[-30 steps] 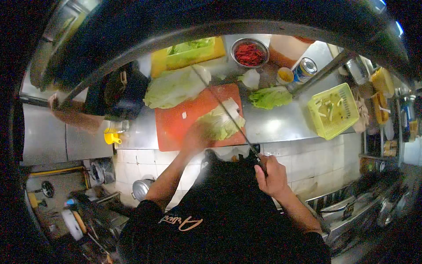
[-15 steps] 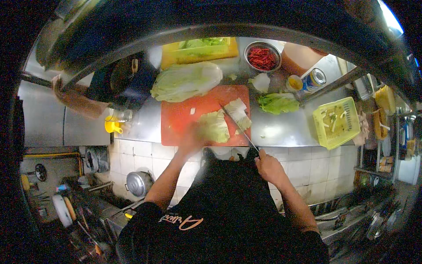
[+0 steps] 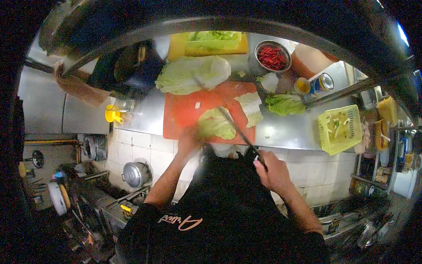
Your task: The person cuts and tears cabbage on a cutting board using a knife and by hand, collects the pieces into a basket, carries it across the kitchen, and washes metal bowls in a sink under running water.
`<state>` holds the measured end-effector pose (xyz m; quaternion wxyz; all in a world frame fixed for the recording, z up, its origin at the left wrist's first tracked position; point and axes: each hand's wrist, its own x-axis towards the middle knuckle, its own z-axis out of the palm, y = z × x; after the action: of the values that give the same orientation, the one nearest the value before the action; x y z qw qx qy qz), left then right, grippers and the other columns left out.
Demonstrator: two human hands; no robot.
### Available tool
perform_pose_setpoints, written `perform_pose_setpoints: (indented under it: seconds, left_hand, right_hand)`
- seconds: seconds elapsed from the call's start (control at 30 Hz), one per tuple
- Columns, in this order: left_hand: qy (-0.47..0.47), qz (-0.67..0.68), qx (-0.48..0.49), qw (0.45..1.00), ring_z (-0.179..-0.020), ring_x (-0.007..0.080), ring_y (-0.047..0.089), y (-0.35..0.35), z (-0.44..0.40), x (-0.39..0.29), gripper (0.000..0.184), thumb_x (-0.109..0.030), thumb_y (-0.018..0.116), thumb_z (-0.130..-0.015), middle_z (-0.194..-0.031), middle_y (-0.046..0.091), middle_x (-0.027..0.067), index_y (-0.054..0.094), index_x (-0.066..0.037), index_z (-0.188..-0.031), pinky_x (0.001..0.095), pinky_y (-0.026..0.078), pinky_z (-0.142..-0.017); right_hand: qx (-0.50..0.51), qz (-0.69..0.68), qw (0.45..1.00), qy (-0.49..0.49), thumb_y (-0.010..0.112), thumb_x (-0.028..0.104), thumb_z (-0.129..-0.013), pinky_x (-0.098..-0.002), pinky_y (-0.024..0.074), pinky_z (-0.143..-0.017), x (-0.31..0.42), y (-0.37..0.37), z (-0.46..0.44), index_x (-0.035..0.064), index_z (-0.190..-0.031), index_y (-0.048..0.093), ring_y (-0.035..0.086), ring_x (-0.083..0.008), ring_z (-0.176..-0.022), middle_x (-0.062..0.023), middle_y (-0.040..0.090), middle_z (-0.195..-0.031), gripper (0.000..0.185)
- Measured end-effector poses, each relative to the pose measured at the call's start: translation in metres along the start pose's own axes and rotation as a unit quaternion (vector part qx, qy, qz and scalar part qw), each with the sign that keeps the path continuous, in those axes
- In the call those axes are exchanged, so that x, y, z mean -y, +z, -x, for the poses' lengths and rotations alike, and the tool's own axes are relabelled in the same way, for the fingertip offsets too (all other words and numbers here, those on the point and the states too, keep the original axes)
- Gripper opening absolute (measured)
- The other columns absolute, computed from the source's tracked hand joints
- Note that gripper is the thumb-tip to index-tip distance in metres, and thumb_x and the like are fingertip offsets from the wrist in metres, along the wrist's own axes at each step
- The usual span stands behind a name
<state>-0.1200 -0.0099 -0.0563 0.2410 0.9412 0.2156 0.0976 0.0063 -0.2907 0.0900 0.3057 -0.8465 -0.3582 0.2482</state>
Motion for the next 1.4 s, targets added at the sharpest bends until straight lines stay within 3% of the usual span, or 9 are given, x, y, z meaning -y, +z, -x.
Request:
perform_pose_setpoints:
  seconds: [0.1, 0.2, 0.37, 0.5, 0.87, 1.1, 1.23, 1.33, 1.4]
  left_hand:
    - [0.012, 0.013, -0.017, 1.000, -0.090, 0.0347, 0.058, 0.005, 0.000, 0.004, 0.032, -0.017, 0.069, -0.076, -0.095, 0.060, 0.0160, 0.060, -0.005, -0.104, 0.0445, 0.049, -0.079]
    - [-0.011, 0.025, 0.000, 1.000, -0.087, 0.0354, 0.059, 0.006, 0.002, 0.006, 0.029, -0.016, 0.068, -0.075, -0.090, 0.061, 0.0162, 0.060, -0.003, -0.100, 0.0449, 0.049, -0.077]
    - [0.014, 0.098, -0.165, 0.981, -0.081, 0.0339, 0.060, -0.021, -0.002, 0.012, 0.025, -0.012, 0.067, -0.073, -0.088, 0.060, 0.0158, 0.061, -0.002, -0.094, 0.0429, 0.050, -0.073]
    - [-0.035, 0.177, -0.162, 0.970, -0.080, 0.0331, 0.059, -0.039, -0.018, -0.010, 0.022, -0.010, 0.066, -0.071, -0.087, 0.059, 0.0151, 0.058, -0.002, -0.091, 0.0412, 0.049, -0.072]
    - [0.108, -0.090, 0.166, 0.976, -0.121, 0.0432, 0.045, 0.020, -0.098, -0.120, 0.071, -0.042, 0.064, -0.077, -0.142, 0.033, 0.0226, 0.039, -0.019, -0.140, 0.0437, 0.047, -0.092]
    - [0.098, 0.047, 0.220, 0.969, -0.109, 0.0376, 0.055, 0.036, -0.130, -0.136, 0.048, -0.030, 0.063, -0.079, -0.123, 0.049, 0.0239, 0.054, -0.012, -0.122, 0.0475, 0.051, -0.081]
    - [0.246, -0.071, 0.163, 0.953, -0.092, 0.0390, 0.060, 0.033, -0.155, -0.123, 0.040, -0.026, 0.064, -0.077, -0.111, 0.057, 0.0193, 0.059, -0.010, -0.113, 0.0489, 0.050, -0.077]
    - [0.072, 0.074, 0.104, 0.989, -0.089, 0.0414, 0.060, 0.009, -0.187, -0.115, 0.040, -0.029, 0.067, -0.076, -0.104, 0.061, 0.0185, 0.059, -0.008, -0.109, 0.0490, 0.049, -0.080]
    - [0.100, 0.119, -0.113, 0.981, -0.091, 0.0426, 0.060, -0.018, -0.221, -0.106, 0.044, -0.035, 0.067, -0.076, -0.102, 0.063, 0.0209, 0.059, -0.006, -0.109, 0.0485, 0.048, -0.083]
  right_hand:
    - [0.033, 0.035, 0.996, -0.071, 0.051, 0.022, -0.093, -0.0517, 0.0481, -0.069, -0.020, 0.028, -0.010, 0.0011, -0.111, 0.049, 0.061, -0.0420, -0.082, -0.0223, 0.061, -0.092, 0.028]
    - [0.198, 0.121, 0.972, 0.041, 0.049, 0.024, -0.093, -0.0534, 0.0481, -0.069, -0.059, 0.049, -0.025, 0.0017, -0.104, 0.046, 0.060, -0.0434, -0.080, -0.0234, 0.062, -0.087, 0.025]
    - [0.155, 0.094, 0.983, 0.028, 0.049, 0.024, -0.093, -0.0558, 0.0464, -0.070, -0.057, 0.041, -0.022, 0.0013, -0.098, 0.045, 0.060, -0.0443, -0.080, -0.0245, 0.062, -0.082, 0.024]
    - [0.071, 0.008, 0.996, 0.061, 0.052, 0.023, -0.092, -0.0531, 0.0455, -0.066, -0.060, 0.037, -0.020, 0.0013, -0.096, 0.048, 0.060, -0.0437, -0.075, -0.0231, 0.060, -0.075, 0.022]
    - [-0.129, -0.210, 0.942, 0.230, 0.053, 0.025, -0.094, -0.0351, 0.0400, -0.047, -0.098, 0.021, -0.008, 0.0033, -0.099, 0.051, 0.048, -0.0173, -0.045, -0.0080, 0.049, -0.056, 0.022]
    - [-0.151, -0.184, 0.947, 0.217, 0.054, 0.025, -0.093, -0.0333, 0.0403, -0.045, -0.122, 0.035, 0.020, 0.0021, -0.094, 0.053, 0.051, -0.0161, -0.045, -0.0074, 0.051, -0.055, 0.023]
    - [-0.158, -0.228, 0.932, 0.234, 0.056, 0.020, -0.092, -0.0282, 0.0386, -0.042, -0.122, 0.044, 0.034, 0.0024, -0.091, 0.053, 0.048, -0.0114, -0.044, -0.0033, 0.050, -0.060, 0.018]
    - [-0.159, -0.214, 0.935, 0.234, 0.056, 0.022, -0.092, -0.0319, 0.0399, -0.045, -0.127, 0.049, 0.040, 0.0025, -0.095, 0.055, 0.051, -0.0150, -0.046, -0.0064, 0.052, -0.059, 0.019]
    - [-0.157, -0.198, 0.938, 0.236, 0.057, 0.023, -0.092, -0.0359, 0.0412, -0.048, -0.130, 0.051, 0.042, 0.0024, -0.098, 0.055, 0.053, -0.0196, -0.048, -0.0100, 0.054, -0.058, 0.022]
